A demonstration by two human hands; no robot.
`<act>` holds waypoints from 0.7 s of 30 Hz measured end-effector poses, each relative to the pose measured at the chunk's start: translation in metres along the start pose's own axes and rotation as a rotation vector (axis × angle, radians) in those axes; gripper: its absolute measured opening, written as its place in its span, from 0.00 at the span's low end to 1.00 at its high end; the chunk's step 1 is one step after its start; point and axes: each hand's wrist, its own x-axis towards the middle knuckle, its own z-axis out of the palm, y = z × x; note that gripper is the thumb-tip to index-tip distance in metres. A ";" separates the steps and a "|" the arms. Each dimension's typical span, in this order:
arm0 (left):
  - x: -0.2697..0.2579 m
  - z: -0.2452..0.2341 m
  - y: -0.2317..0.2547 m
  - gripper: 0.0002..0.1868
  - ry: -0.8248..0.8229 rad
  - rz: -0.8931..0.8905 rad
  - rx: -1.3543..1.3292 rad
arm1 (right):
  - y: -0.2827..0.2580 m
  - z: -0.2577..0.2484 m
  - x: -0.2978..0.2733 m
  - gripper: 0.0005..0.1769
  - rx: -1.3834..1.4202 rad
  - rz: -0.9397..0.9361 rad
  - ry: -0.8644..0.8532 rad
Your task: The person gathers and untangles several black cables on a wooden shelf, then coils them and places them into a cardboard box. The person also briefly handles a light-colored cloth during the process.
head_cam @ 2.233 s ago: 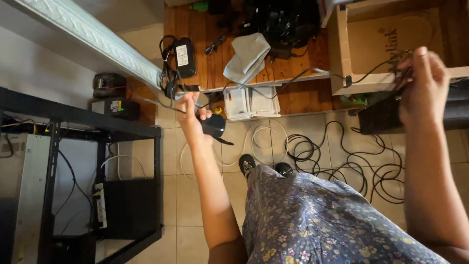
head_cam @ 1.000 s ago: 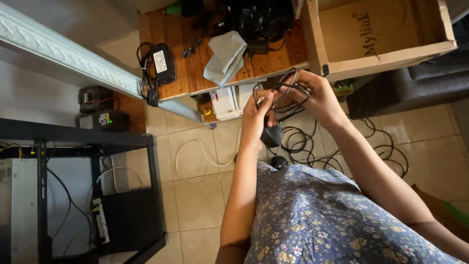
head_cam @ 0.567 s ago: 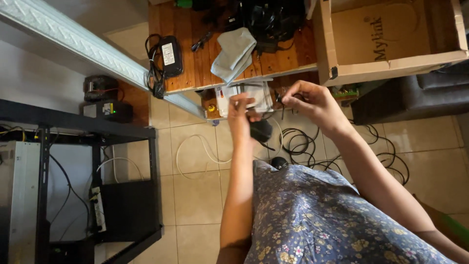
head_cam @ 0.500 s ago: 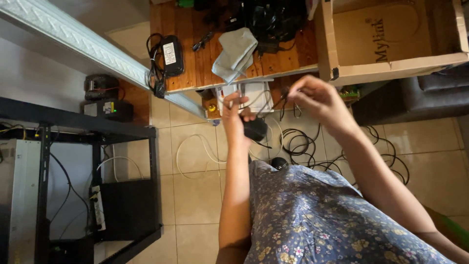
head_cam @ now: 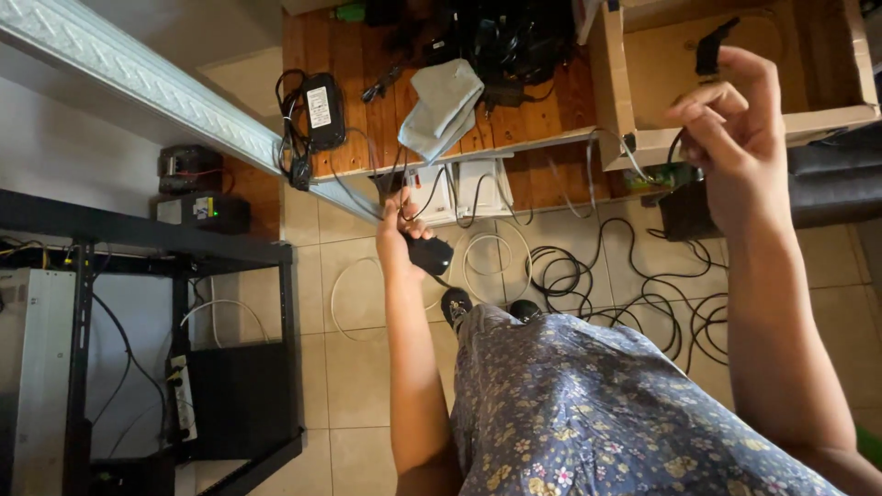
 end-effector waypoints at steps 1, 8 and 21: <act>0.001 -0.003 0.000 0.22 -0.039 -0.002 0.013 | 0.000 -0.001 0.001 0.28 -0.069 -0.003 -0.009; 0.005 0.006 0.019 0.22 -0.186 -0.057 0.376 | -0.009 0.003 0.004 0.32 -0.139 0.056 -0.059; 0.012 0.006 -0.020 0.21 -0.357 0.165 1.054 | -0.052 0.034 0.022 0.22 0.183 0.084 -0.213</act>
